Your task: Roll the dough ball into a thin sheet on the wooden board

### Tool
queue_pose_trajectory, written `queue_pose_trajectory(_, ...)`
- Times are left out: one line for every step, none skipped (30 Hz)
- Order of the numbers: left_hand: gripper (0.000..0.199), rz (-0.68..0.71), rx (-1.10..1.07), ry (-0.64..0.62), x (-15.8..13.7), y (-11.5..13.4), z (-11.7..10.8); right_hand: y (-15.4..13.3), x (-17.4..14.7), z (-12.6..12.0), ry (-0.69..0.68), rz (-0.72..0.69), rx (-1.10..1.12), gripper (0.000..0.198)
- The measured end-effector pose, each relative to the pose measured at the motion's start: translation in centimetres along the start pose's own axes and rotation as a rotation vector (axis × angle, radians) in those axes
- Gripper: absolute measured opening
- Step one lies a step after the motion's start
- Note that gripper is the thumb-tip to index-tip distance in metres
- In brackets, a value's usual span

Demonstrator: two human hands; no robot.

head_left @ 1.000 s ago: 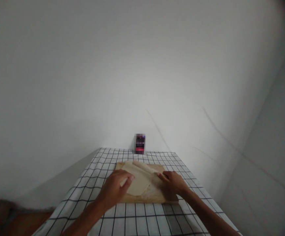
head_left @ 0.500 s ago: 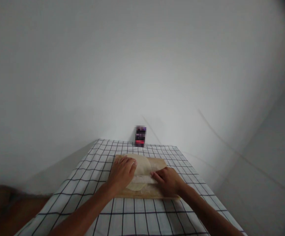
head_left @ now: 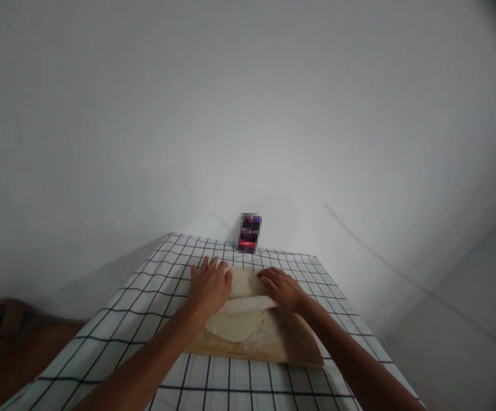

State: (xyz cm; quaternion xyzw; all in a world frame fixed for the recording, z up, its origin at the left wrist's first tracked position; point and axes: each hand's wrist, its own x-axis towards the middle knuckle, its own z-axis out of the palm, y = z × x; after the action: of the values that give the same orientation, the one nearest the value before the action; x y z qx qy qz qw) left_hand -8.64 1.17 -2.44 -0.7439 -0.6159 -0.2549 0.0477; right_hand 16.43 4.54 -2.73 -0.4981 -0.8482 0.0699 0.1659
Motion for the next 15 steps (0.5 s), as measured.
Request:
queue_pose_trajectory(0.035,0.013,0.006,0.006,-0.3,0.1,0.0,0.1,0.1,0.1,-0.005,-0.001,0.008,0.042)
queue_pose_trajectory(0.035,0.028,0.013,0.011,-0.6,0.2,-0.1,0.3,0.2,0.2,-0.011,-0.002,0.016,0.043)
queue_pose_trajectory(0.035,0.044,0.023,0.014,-0.9,0.4,-0.2,0.4,0.2,0.2,-0.018,-0.003,0.023,0.044)
queue_pose_trajectory(0.035,0.057,0.034,0.012,-1.2,0.5,-0.3,0.5,0.2,0.3,-0.026,-0.005,0.029,0.046)
queue_pose_trajectory(0.035,0.065,0.045,0.006,-1.5,0.6,-0.4,0.6,0.2,0.3,-0.037,-0.008,0.034,0.047)
queue_pose_trajectory(0.035,0.067,0.057,-0.001,-1.7,0.8,-0.5,0.6,0.2,0.4,-0.048,-0.014,0.039,0.048)
queue_pose_trajectory(0.035,0.065,0.068,-0.007,-1.9,0.9,-0.7,0.7,0.1,0.5,-0.059,-0.021,0.042,0.049)
queue_pose_trajectory(0.035,0.061,0.077,-0.01,-2.0,1.0,-0.8,0.7,0.1,0.6,-0.067,-0.025,0.042,0.051)
queue_pose_trajectory(0.034,0.057,0.083,-0.011,-2.1,1.1,-0.9,0.7,0.0,0.7,-0.073,-0.023,0.038,0.052)
queue_pose_trajectory(0.034,0.054,0.085,-0.009,-2.2,1.2,-1.0,0.6,-0.2,0.7,-0.076,-0.014,0.029,0.052)
queue_pose_trajectory(0.034,0.052,0.085,-0.006,-2.3,1.2,-1.1,0.6,-0.5,0.8,-0.075,-0.001,0.016,0.053)
queue_pose_trajectory(0.034,0.051,0.082,-0.004,-2.4,1.3,-1.1,0.5,-0.8,0.8,-0.071,0.015,0.002,0.054)
queue_pose_trajectory(0.034,0.053,0.076,-0.002,-2.4,1.2,-1.1,0.3,-1.2,0.8,-0.064,0.025,-0.012,0.054)
queue_pose_trajectory(0.035,0.056,0.067,-0.002,-2.4,1.2,-0.9,0.1,-1.7,0.8,-0.053,0.028,-0.021,0.054)
queue_pose_trajectory(0.036,0.061,0.055,-0.006,-2.4,1.1,-0.8,-0.1,-2.2,0.8,-0.038,0.023,-0.027,0.054)
